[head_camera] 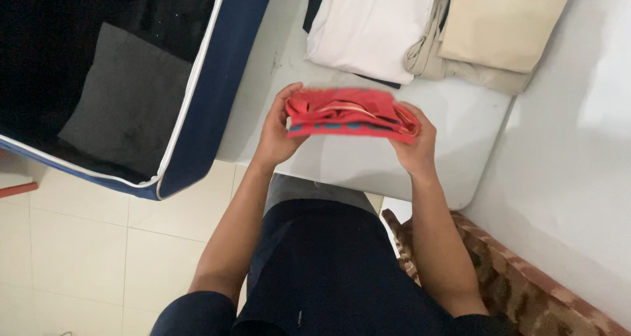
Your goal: The person folds items of clothing and places them one at a time into a suitcase.
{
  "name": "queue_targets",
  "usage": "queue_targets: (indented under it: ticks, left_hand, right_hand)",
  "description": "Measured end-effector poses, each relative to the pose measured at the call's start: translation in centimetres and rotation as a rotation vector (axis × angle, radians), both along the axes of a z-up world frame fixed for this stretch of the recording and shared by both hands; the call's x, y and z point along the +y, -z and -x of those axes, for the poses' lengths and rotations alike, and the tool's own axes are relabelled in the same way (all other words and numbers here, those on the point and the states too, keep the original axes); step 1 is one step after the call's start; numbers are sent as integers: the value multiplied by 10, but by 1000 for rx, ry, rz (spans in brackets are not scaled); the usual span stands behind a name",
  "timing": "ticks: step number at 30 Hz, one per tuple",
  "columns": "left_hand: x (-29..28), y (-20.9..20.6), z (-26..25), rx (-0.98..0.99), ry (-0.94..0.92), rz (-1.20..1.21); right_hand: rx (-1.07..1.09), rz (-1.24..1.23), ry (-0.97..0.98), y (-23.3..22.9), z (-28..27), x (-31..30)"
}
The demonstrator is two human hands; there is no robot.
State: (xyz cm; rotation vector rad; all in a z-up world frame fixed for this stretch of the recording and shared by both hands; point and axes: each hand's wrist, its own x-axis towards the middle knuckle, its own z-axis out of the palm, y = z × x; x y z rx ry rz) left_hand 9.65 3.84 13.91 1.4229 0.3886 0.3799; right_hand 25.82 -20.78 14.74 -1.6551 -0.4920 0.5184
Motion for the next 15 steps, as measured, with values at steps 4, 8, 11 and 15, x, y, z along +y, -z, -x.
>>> queue_targets:
  ticks: [4,8,11,15]
  left_hand:
    - [1,-4,22,-24,110,-550]
    - [-18,53,58,149,193,-846]
    - [-29,88,88,213,199,-952]
    - [-44,103,112,299,126,-857]
  right_hand:
    - [-663,187,-76,18,17,-17]
    - [-764,534,-329,87,46,-37]
    - [-809,644,-423,111,68,-53]
    - [-614,551,-380,105,70,-53]
